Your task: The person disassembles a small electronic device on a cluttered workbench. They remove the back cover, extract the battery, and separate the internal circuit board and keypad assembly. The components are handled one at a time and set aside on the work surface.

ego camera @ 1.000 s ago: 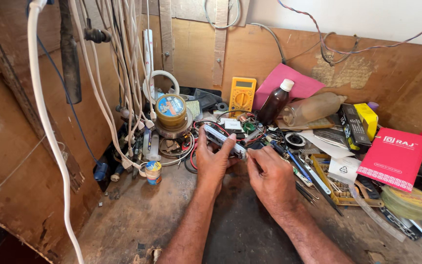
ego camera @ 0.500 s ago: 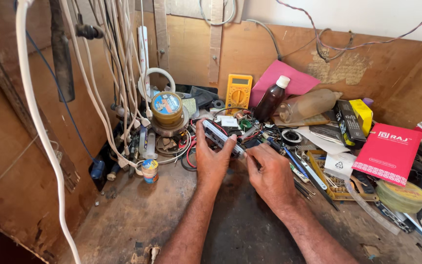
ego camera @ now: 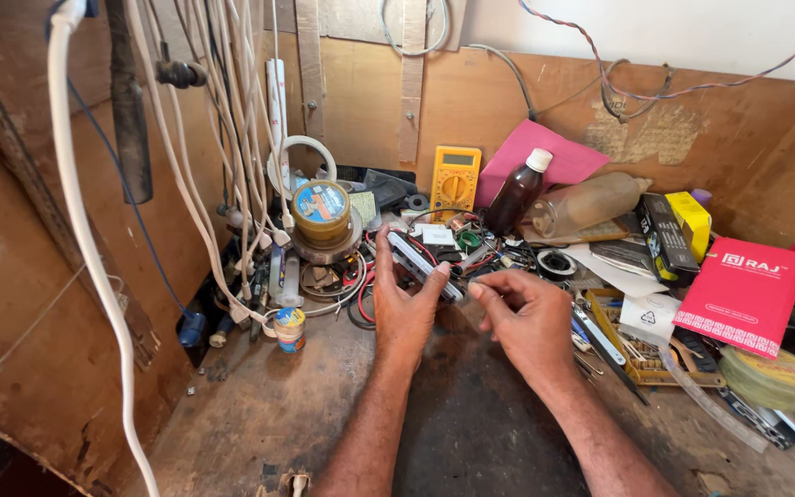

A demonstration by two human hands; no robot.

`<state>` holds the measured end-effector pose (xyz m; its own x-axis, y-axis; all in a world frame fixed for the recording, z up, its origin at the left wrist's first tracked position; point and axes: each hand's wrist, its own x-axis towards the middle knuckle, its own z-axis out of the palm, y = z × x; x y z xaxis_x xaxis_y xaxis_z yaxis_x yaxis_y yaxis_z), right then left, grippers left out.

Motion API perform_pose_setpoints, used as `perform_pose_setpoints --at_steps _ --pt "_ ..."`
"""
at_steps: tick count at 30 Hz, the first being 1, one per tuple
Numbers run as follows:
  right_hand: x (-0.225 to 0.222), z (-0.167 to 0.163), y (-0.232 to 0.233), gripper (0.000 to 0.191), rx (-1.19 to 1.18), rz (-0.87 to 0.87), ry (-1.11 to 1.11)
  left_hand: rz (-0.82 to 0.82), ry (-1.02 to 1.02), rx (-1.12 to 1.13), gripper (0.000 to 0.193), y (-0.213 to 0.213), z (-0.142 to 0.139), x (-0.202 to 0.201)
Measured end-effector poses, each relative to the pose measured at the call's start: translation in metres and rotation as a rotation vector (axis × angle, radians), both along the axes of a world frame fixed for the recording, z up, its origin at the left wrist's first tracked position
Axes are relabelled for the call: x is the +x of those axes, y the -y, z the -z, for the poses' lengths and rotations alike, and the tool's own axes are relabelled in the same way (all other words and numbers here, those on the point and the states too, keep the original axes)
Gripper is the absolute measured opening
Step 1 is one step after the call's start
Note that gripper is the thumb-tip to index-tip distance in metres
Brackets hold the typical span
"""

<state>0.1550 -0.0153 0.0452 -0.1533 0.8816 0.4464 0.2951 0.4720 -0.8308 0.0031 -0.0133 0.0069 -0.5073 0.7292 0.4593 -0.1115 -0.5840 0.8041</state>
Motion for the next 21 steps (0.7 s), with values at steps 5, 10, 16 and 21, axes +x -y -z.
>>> perform_pose_setpoints --at_steps 5,10,16,21 --pt "-0.0008 -0.0021 0.0003 0.012 0.030 -0.056 0.000 0.013 0.023 0.021 0.093 0.0004 -0.0014 -0.0008" --pt "-0.0015 0.0004 0.0006 0.016 0.096 -0.049 0.100 0.056 0.060 0.002 0.080 0.0030 -0.0030 0.0006" --pt "-0.0021 -0.0022 0.0033 0.016 0.120 -0.044 0.148 0.082 0.059 0.004 0.078 0.0061 -0.0072 0.0007" --pt "-0.0016 -0.0063 0.0063 0.016 0.147 -0.025 0.209 0.108 0.065 0.024 0.077 0.0071 -0.0077 0.0014"
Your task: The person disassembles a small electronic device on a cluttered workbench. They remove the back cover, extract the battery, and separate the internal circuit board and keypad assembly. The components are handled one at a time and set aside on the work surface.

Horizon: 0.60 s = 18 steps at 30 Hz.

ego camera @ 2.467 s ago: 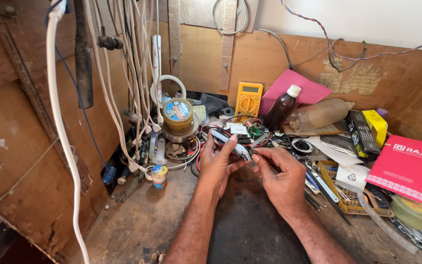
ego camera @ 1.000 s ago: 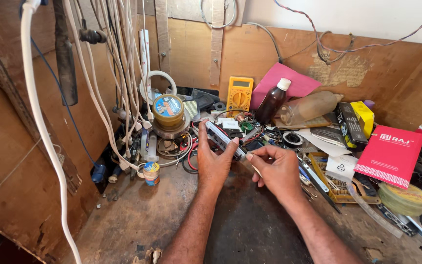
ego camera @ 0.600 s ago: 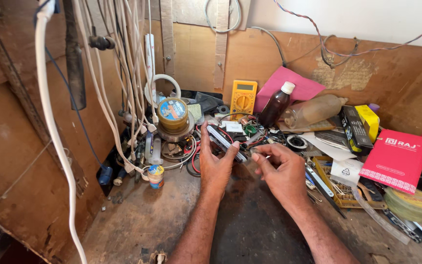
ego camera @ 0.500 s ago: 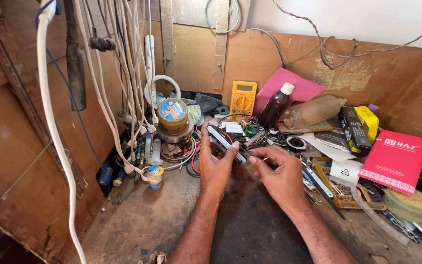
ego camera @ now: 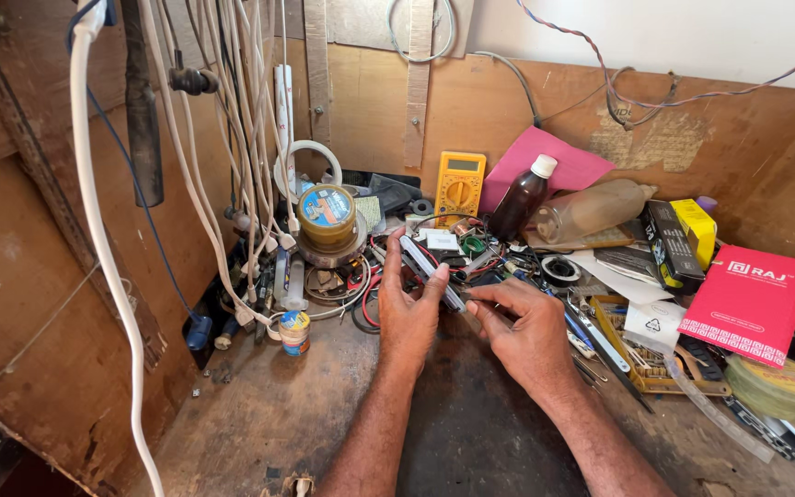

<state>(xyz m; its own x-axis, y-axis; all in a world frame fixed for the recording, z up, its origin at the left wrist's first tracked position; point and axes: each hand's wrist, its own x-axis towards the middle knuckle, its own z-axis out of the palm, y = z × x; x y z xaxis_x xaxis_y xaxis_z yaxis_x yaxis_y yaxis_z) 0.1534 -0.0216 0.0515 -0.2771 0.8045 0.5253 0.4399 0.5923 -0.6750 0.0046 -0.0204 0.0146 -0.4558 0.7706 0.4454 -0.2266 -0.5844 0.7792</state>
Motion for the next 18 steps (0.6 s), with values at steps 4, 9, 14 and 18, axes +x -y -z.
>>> perform_pose_setpoints --at_steps 4,9,14,18 --pt "0.001 -0.002 0.002 0.017 0.223 0.010 0.069 -0.008 -0.017 0.014 0.076 -0.002 0.000 0.000" --pt "-0.002 0.001 0.008 0.018 0.333 0.028 0.088 -0.049 -0.094 -0.036 0.076 -0.003 0.003 0.001" --pt "-0.008 0.006 0.014 0.019 0.430 0.057 0.125 -0.097 -0.138 0.029 0.074 -0.006 0.006 0.004" --pt "-0.011 0.007 0.016 0.023 0.526 0.078 0.160 -0.095 -0.118 -0.041 0.077 -0.006 0.007 0.003"
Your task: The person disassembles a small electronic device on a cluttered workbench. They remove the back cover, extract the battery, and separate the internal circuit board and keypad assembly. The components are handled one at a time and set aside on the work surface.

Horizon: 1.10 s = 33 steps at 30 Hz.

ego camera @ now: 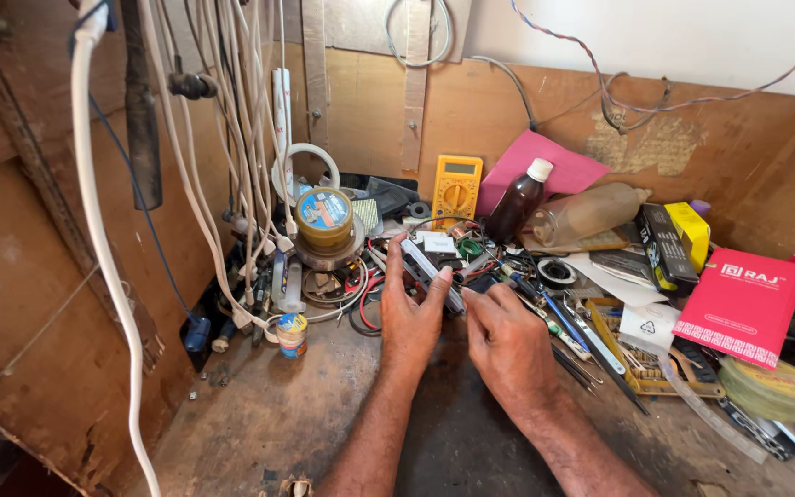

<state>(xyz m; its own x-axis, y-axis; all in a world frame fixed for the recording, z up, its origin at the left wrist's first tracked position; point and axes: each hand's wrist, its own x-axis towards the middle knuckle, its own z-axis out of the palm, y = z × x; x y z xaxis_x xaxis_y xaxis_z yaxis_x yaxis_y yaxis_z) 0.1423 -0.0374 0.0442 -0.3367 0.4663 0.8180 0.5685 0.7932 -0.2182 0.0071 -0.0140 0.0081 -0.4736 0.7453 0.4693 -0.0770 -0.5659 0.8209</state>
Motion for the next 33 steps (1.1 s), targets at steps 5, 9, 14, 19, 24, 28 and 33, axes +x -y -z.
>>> perform_pose_setpoints --at_steps 5,9,14,19,24,28,33 --pt "0.000 0.002 0.000 0.025 0.099 0.055 0.149 -0.108 -0.080 0.016 0.078 0.005 -0.005 0.000" --pt "0.000 0.005 -0.001 0.023 0.073 0.079 0.089 -0.106 -0.108 0.015 0.075 0.011 -0.010 0.001" --pt "0.001 0.004 -0.011 0.015 -0.482 -0.045 -0.357 -0.037 -0.023 -0.062 0.074 0.013 -0.013 0.001" --pt "0.003 0.000 -0.014 0.015 -0.579 -0.105 -0.383 -0.024 -0.065 0.043 0.061 0.009 -0.011 0.001" --pt "0.000 -0.006 -0.011 0.015 -0.503 -0.086 -0.338 -0.026 -0.057 0.012 0.046 0.006 -0.006 0.000" --pt "-0.005 -0.011 -0.011 0.016 -0.296 -0.033 -0.241 -0.005 0.010 -0.084 0.047 0.003 -0.004 -0.001" --pt "-0.010 -0.010 -0.008 0.015 -0.031 -0.016 -0.098 -0.023 0.000 -0.006 0.042 0.002 -0.004 -0.002"
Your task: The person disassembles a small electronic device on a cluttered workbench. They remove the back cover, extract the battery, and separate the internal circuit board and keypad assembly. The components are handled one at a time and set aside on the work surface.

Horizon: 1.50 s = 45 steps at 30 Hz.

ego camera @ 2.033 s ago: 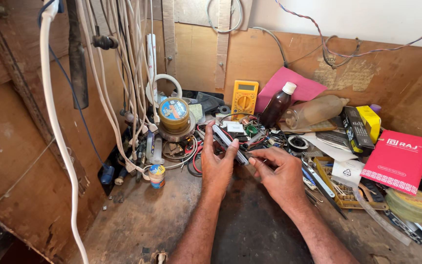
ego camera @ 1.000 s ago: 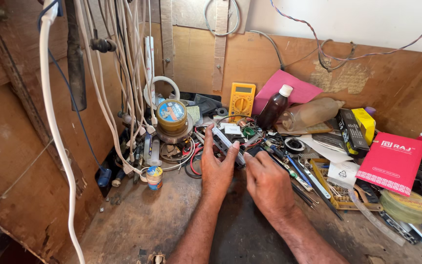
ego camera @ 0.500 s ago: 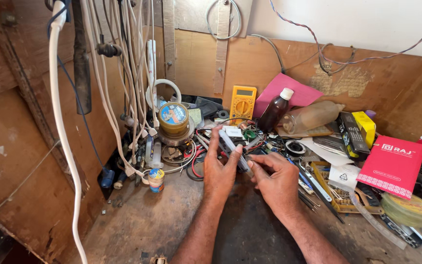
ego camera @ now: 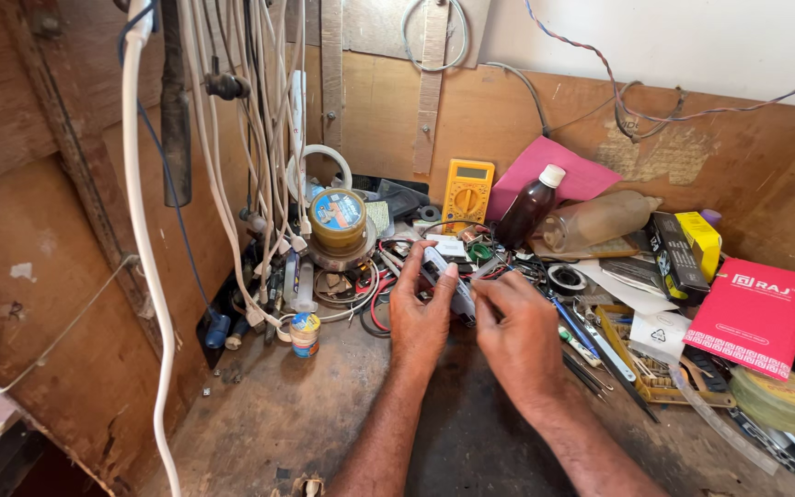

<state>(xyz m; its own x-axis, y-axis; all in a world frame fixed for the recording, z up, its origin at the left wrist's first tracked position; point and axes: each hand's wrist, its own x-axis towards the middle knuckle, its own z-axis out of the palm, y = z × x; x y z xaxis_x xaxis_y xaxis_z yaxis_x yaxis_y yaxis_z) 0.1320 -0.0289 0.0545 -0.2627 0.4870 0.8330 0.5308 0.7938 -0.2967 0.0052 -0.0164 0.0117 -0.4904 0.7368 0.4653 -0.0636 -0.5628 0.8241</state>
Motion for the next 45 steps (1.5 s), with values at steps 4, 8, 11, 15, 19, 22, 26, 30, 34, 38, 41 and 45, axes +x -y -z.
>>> perform_pose_setpoints --at_steps 4,8,11,15,19,22,26,30,34,38,41,45 --pt "-0.002 0.005 0.002 0.020 0.108 0.115 0.205 0.013 0.045 -0.044 0.040 0.002 -0.002 0.001" --pt "-0.002 0.004 -0.001 0.022 0.128 0.111 0.226 0.010 0.074 -0.078 0.041 0.003 -0.005 0.002" --pt "0.001 0.001 -0.003 0.019 0.075 0.048 0.134 0.031 0.117 -0.102 0.039 0.002 -0.005 0.002" --pt "0.003 0.000 -0.001 0.016 0.001 -0.049 0.060 0.109 0.286 -0.008 0.034 -0.001 0.000 0.000" --pt "0.000 0.002 -0.001 0.018 0.045 0.015 0.157 0.125 0.394 0.003 0.030 -0.007 0.005 -0.002" --pt "-0.003 0.006 0.001 0.024 0.146 0.081 0.306 0.087 0.375 -0.008 0.029 -0.010 0.009 -0.002" --pt "-0.003 0.008 0.001 0.028 0.199 0.100 0.341 0.041 0.332 -0.013 0.029 -0.011 0.010 -0.002" --pt "-0.001 0.010 -0.003 0.015 0.027 0.025 0.052 0.012 0.274 -0.034 0.038 -0.009 0.010 -0.002" --pt "0.011 0.011 -0.010 0.015 -0.184 -0.086 -0.268 0.047 0.214 -0.044 0.048 -0.004 0.007 -0.001" --pt "0.019 0.013 -0.017 0.020 -0.523 -0.156 -0.510 0.157 0.371 -0.053 0.054 0.001 -0.002 -0.001" --pt "0.023 0.016 -0.019 0.022 -0.662 -0.112 -0.416 0.202 0.437 -0.115 0.060 0.005 -0.008 -0.003" --pt "0.023 0.015 -0.022 0.026 -0.490 -0.283 -0.243 0.266 0.469 -0.127 0.066 0.007 -0.007 -0.006"
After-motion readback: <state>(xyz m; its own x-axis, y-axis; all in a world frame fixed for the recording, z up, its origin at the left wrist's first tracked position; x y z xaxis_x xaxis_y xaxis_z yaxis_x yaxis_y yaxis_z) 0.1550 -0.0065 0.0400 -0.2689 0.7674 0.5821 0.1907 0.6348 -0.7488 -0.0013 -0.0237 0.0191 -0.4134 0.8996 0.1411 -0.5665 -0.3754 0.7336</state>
